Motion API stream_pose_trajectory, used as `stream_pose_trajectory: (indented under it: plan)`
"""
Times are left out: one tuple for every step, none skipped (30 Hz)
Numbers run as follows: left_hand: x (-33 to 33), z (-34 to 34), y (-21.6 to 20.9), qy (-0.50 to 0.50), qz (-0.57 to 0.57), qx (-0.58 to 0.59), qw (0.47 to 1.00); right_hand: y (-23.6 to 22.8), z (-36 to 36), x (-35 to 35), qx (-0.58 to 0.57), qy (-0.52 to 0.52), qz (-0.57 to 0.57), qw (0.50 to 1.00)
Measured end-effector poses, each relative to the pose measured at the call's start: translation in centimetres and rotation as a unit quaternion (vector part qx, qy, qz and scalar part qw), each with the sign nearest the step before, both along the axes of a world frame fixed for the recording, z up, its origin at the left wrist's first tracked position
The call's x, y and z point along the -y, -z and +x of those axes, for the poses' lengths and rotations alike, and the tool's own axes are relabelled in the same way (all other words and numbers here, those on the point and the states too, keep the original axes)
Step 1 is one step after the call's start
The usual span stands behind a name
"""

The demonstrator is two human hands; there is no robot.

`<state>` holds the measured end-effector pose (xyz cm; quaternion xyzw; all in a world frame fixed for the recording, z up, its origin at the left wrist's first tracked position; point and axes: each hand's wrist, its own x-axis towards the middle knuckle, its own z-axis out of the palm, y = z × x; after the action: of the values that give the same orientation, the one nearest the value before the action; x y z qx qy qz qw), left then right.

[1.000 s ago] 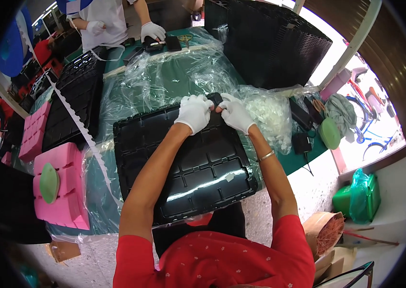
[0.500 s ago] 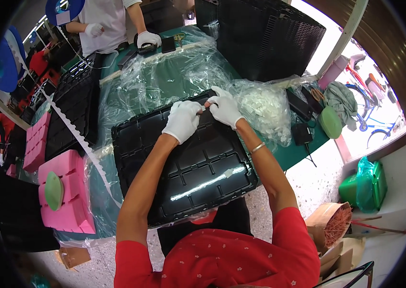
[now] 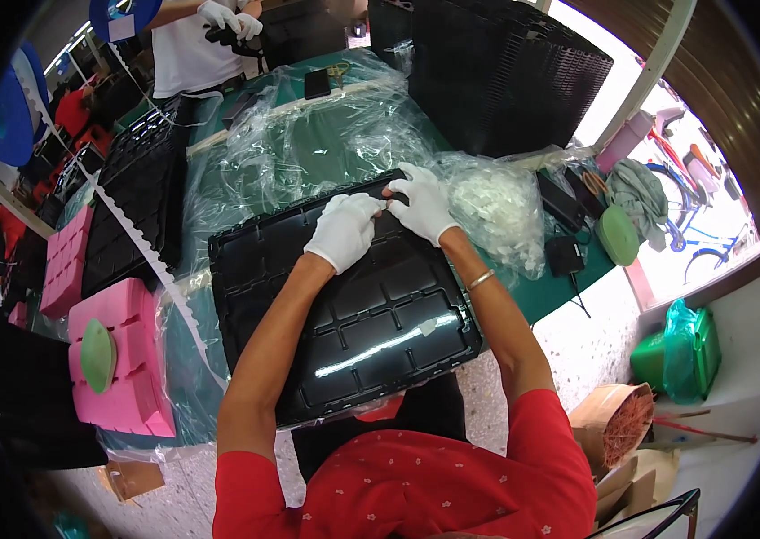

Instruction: The person assembles black plastic trays by hand, inserting pink foam components into them and applying adhesive strips.

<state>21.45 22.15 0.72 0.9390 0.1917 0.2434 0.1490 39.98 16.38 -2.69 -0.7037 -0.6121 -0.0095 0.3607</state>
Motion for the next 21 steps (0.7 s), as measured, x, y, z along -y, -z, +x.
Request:
stream_pose_trajectory:
  plan:
    - [0.1, 0.0, -0.1, -0.007, -0.006, -0.007, 1.0, -0.5, -0.1, 0.0, 0.031, -0.001, 0.001, 1.0]
    - [0.2, -0.1, -0.1, -0.01, -0.005, -0.006, 1.0, -0.7, -0.2, 0.0, 0.063, -0.002, 0.003, 0.998]
    - [0.3, -0.1, -0.2, -0.01, -0.007, 0.0, 1.0, -0.8, -0.2, -0.1, 0.064, -0.004, 0.004, 0.998]
    - [0.4, -0.2, -0.2, -0.01, -0.01, 0.005, 1.0, -0.9, -0.1, -0.1, 0.074, -0.007, 0.004, 0.997]
    - [0.4, -0.2, -0.2, -0.013, -0.009, 0.007, 1.0, -1.0, -0.1, -0.3, 0.085, -0.01, 0.004, 0.996]
    - [0.5, -0.2, 0.0, -0.012, -0.017, 0.009, 1.0, -1.0, -0.1, -0.4, 0.087, -0.013, 0.004, 0.996]
    - [0.5, -0.3, 0.1, -0.012, -0.025, 0.011, 1.0, -1.0, -0.1, -0.5, 0.084, -0.018, -0.003, 0.996]
    - [0.4, -0.3, 0.3, -0.014, -0.026, 0.014, 0.999, -1.0, 0.0, -0.6, 0.08, -0.023, -0.01, 0.996]
    - [0.5, -0.2, 0.3, -0.011, -0.023, 0.027, 0.999, -0.8, 0.2, -0.7, 0.082, -0.023, -0.011, 0.996]
    - [0.5, -0.1, 0.4, -0.007, -0.02, 0.041, 0.999, -0.6, 0.4, -0.7, 0.059, -0.03, -0.004, 0.998]
    - [0.6, 0.0, 0.4, -0.007, -0.021, 0.043, 0.999, -0.3, 0.7, -0.7, 0.036, -0.035, 0.002, 0.999]
    - [0.6, -0.1, 0.1, -0.013, -0.027, 0.033, 0.999, -0.4, 0.7, -0.7, 0.037, -0.038, 0.001, 0.999]
    - [0.6, -0.2, -0.1, -0.018, -0.033, 0.024, 0.999, -0.4, 0.8, -0.7, 0.025, -0.059, -0.001, 0.998]
    - [0.5, -0.2, 0.2, -0.021, -0.034, 0.024, 0.999, -0.5, 0.9, -0.7, 0.013, -0.079, -0.003, 0.997]
    - [0.1, 0.0, 0.6, -0.032, -0.016, 0.035, 0.999, -0.7, 1.1, -0.5, 0.015, -0.08, -0.004, 0.997]
    - [-0.2, 0.2, 0.9, -0.044, 0.001, 0.046, 0.998, -1.1, 1.4, -0.4, -0.021, -0.107, -0.024, 0.994]
    - [-0.5, 0.5, 1.3, -0.045, 0.0, 0.048, 0.998, -1.4, 1.5, -0.4, -0.056, -0.134, -0.045, 0.988]
    - [-0.7, 0.9, 1.3, -0.058, 0.023, 0.031, 0.998, -1.4, 1.7, -0.3, -0.054, -0.135, -0.045, 0.988]
    - [-0.8, 1.3, 1.3, -0.072, 0.045, 0.015, 0.996, -1.2, 1.9, -0.3, -0.072, -0.145, -0.065, 0.985]
    - [-0.9, 1.5, 1.3, -0.074, 0.046, 0.017, 0.996, -1.1, 1.9, -0.2, -0.09, -0.155, -0.084, 0.98]
    - [-0.8, 1.7, 1.0, -0.079, 0.04, -0.013, 0.996, -0.9, 2.1, -0.1, -0.089, -0.154, -0.085, 0.98]
